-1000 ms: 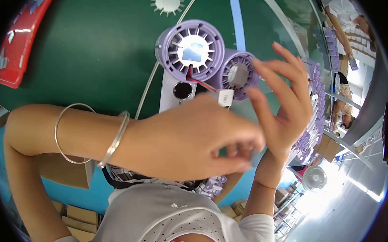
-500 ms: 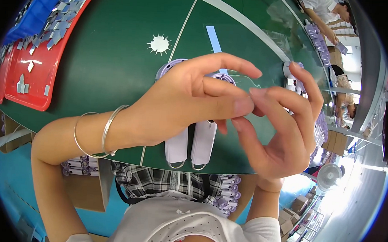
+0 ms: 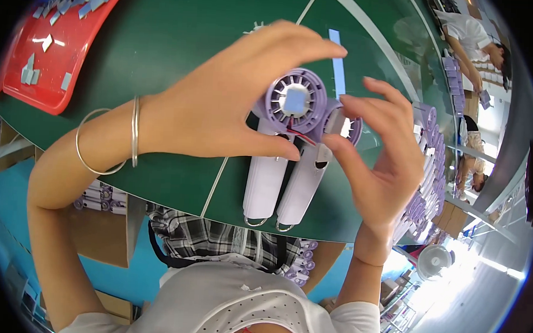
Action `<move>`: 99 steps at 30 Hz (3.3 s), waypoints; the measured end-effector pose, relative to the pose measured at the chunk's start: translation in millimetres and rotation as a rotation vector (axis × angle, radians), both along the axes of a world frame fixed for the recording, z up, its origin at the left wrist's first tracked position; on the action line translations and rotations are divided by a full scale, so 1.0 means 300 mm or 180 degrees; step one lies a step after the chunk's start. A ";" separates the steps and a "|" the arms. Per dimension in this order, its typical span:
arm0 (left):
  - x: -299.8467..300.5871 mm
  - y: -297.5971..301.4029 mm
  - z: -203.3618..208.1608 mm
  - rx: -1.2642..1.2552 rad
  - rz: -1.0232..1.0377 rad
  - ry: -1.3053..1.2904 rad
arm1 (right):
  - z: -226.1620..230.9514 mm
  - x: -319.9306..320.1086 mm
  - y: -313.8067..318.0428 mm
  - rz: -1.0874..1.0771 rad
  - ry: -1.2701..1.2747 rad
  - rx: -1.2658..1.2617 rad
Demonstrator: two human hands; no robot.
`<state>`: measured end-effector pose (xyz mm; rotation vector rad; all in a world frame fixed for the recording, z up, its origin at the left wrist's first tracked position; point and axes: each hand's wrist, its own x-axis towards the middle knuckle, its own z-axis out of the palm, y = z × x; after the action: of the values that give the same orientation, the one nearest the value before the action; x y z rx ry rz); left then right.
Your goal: The person assembles handheld fans by hand, attaching battery packs and motor components to plastic casings.
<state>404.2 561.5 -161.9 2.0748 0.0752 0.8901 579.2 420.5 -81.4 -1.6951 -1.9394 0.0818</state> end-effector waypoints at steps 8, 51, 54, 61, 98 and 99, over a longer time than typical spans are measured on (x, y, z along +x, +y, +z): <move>-0.012 0.009 -0.141 -0.0551 -0.0112 0.0485 | -0.133 -0.032 0.089 0.0126 -0.0460 -0.0084; 0.017 0.005 -0.130 -0.0392 0.0056 0.0515 | -0.130 0.045 0.144 0.1234 -0.0819 0.0259; 0.021 -0.001 -0.104 -0.0548 -0.0007 0.0554 | -0.098 0.077 0.119 0.0900 -0.0609 0.0298; 0.078 0.019 0.060 0.1024 0.0160 -0.0416 | -0.065 0.270 -0.067 -0.0502 0.1051 0.0896; 0.088 -0.134 -0.014 0.2338 -0.0859 0.0024 | -0.223 0.339 0.398 -0.1534 0.0629 0.0115; 0.086 -0.132 -0.022 0.2360 -0.0840 -0.0010 | -0.227 0.344 0.407 -0.1523 0.0620 0.0093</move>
<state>430.0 522.0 -168.4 2.6708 -0.6018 0.8272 682.4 542.7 -149.7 -2.0019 -1.3511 0.0362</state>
